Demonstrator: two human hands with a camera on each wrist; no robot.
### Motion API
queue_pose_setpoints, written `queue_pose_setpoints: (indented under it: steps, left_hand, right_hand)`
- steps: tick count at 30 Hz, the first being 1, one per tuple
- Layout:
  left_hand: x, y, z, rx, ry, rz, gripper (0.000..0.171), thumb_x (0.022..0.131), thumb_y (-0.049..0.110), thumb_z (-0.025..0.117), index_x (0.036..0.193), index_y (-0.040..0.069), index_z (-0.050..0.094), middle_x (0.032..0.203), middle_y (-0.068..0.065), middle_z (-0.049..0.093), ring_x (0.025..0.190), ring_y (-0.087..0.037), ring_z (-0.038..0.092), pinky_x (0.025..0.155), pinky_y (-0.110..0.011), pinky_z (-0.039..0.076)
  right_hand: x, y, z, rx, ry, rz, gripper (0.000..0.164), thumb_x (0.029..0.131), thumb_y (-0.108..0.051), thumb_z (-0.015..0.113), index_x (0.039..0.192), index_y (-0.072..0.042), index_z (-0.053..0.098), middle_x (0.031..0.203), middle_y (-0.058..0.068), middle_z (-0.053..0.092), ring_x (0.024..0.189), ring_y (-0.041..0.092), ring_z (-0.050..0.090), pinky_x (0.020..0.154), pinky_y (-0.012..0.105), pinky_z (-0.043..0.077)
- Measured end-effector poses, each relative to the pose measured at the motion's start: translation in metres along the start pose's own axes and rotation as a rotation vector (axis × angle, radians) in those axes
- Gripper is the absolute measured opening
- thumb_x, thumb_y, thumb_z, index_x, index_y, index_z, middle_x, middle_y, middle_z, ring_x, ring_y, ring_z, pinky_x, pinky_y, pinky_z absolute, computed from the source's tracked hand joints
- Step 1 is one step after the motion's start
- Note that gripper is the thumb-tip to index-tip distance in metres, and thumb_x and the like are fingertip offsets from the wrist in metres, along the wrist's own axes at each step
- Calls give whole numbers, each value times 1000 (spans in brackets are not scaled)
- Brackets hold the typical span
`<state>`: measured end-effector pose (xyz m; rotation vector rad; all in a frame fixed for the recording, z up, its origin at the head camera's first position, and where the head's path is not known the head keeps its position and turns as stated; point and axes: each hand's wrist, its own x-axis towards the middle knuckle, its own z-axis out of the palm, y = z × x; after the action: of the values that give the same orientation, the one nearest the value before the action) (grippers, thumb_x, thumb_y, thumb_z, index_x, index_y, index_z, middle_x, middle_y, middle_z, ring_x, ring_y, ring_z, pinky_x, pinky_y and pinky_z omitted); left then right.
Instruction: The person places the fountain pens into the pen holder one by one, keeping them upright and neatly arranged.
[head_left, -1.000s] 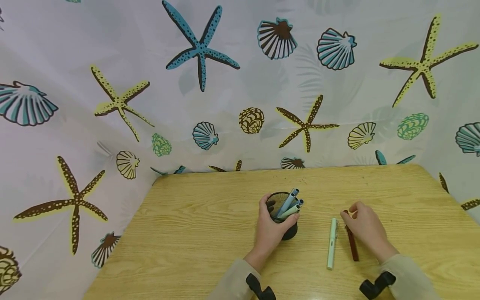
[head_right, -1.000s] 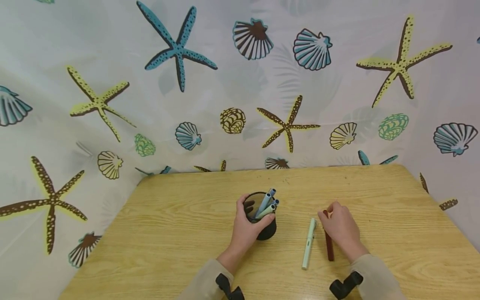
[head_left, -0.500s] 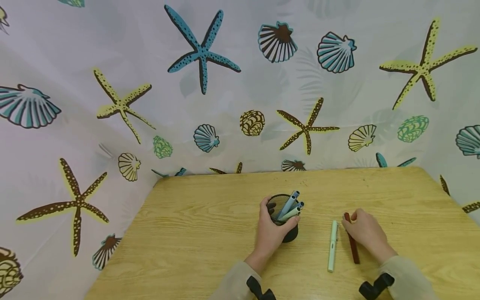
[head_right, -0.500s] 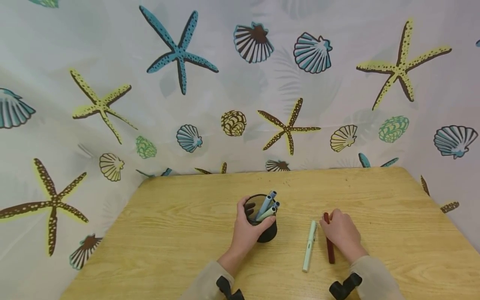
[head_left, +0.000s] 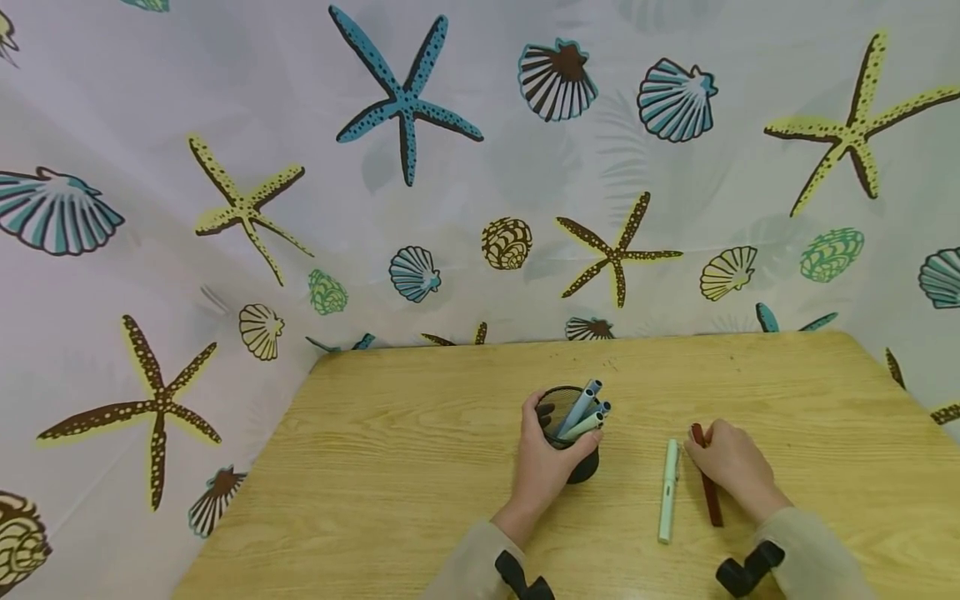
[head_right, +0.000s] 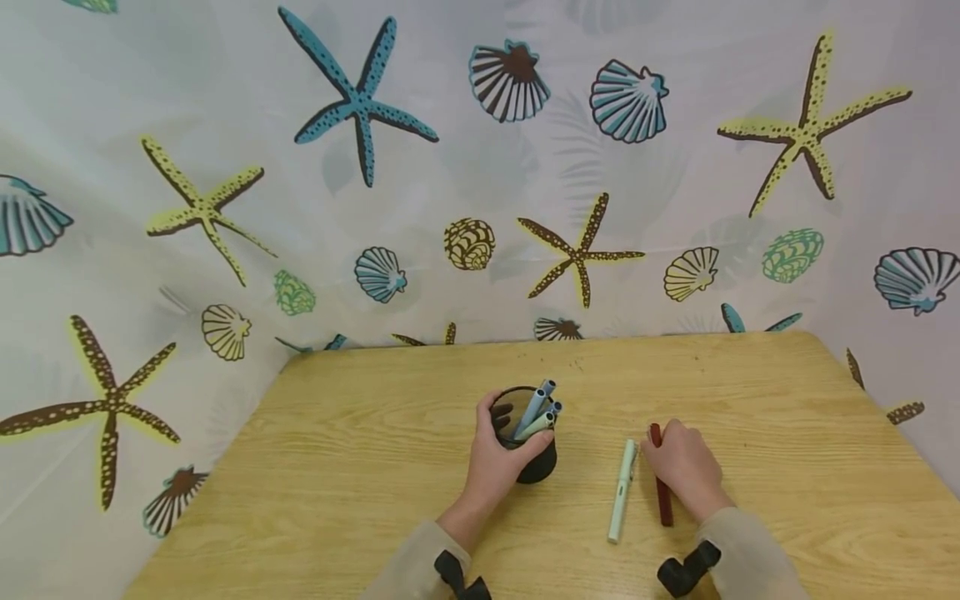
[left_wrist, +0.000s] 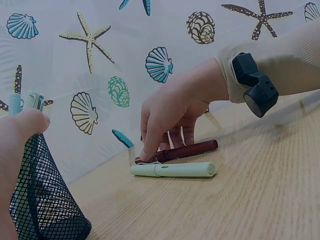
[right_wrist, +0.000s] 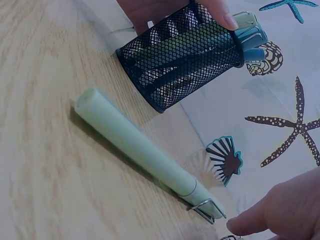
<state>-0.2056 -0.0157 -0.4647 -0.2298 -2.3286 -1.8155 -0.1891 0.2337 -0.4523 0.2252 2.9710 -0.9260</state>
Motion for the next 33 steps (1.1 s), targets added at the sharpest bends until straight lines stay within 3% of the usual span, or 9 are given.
queue_pose_setpoints:
  steps: [20, 33]
  left_hand:
    - [2, -3, 1, -5, -1, 10, 91, 68, 52, 77, 140, 29, 27, 134, -7, 42, 120, -28, 43, 94, -46, 38]
    - [2, -2, 1, 2, -3, 11, 91, 68, 51, 77, 140, 28, 26, 134, -10, 42, 120, -29, 43, 94, -46, 37]
  right_hand:
    - [3, -6, 3, -39, -52, 59, 17, 85, -12, 52, 86, 4, 47, 71, 12, 50, 58, 24, 46, 49, 33, 36]
    - [4, -5, 1, -28, -65, 72, 20, 86, -14, 53, 89, 5, 47, 72, 12, 50, 60, 24, 47, 50, 32, 38]
